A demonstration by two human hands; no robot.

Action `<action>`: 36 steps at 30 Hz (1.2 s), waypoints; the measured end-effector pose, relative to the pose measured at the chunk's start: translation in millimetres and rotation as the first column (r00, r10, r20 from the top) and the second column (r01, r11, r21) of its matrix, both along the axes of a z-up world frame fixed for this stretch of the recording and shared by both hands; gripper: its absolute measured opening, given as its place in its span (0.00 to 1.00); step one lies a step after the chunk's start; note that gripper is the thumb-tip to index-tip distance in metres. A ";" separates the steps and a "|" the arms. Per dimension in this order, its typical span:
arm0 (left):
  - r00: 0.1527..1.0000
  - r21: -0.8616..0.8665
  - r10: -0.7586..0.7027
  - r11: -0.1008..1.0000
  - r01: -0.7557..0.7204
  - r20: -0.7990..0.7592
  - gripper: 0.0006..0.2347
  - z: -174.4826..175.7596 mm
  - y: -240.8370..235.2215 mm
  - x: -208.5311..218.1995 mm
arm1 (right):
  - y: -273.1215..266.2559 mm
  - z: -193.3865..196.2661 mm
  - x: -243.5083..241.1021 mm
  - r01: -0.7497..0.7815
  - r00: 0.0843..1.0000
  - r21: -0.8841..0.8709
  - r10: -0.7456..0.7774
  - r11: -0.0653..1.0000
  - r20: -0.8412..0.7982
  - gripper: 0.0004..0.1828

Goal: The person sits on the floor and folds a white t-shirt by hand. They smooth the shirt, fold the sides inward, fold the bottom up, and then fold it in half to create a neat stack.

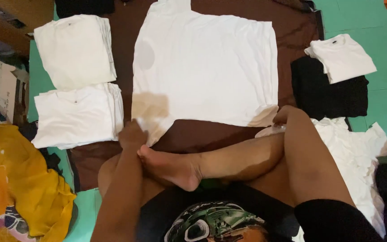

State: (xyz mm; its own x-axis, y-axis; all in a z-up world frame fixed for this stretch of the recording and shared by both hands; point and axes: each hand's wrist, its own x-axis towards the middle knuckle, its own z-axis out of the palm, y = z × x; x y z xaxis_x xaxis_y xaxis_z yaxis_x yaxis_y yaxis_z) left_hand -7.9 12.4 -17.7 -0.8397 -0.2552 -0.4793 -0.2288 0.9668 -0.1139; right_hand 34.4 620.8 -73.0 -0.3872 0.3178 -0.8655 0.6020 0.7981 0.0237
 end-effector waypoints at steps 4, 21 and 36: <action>0.907 0.279 -0.361 0.913 0.297 0.218 0.24 18.4 20.6 7.8 | 8.4 -29.7 -1.5 0.069 0.998 -0.002 -0.069 0.998 0.004 0.11; 0.903 0.204 -0.387 0.914 0.350 0.186 0.12 -22.5 7.0 -0.5 | -1.0 -10.4 -6.7 0.186 0.982 -0.104 -0.183 0.977 0.034 0.16; 0.707 0.498 -0.432 0.857 0.129 0.560 0.19 22.3 27.0 -44.0 | -26.3 43.1 -16.1 0.029 0.999 0.078 -0.028 0.997 -0.026 0.17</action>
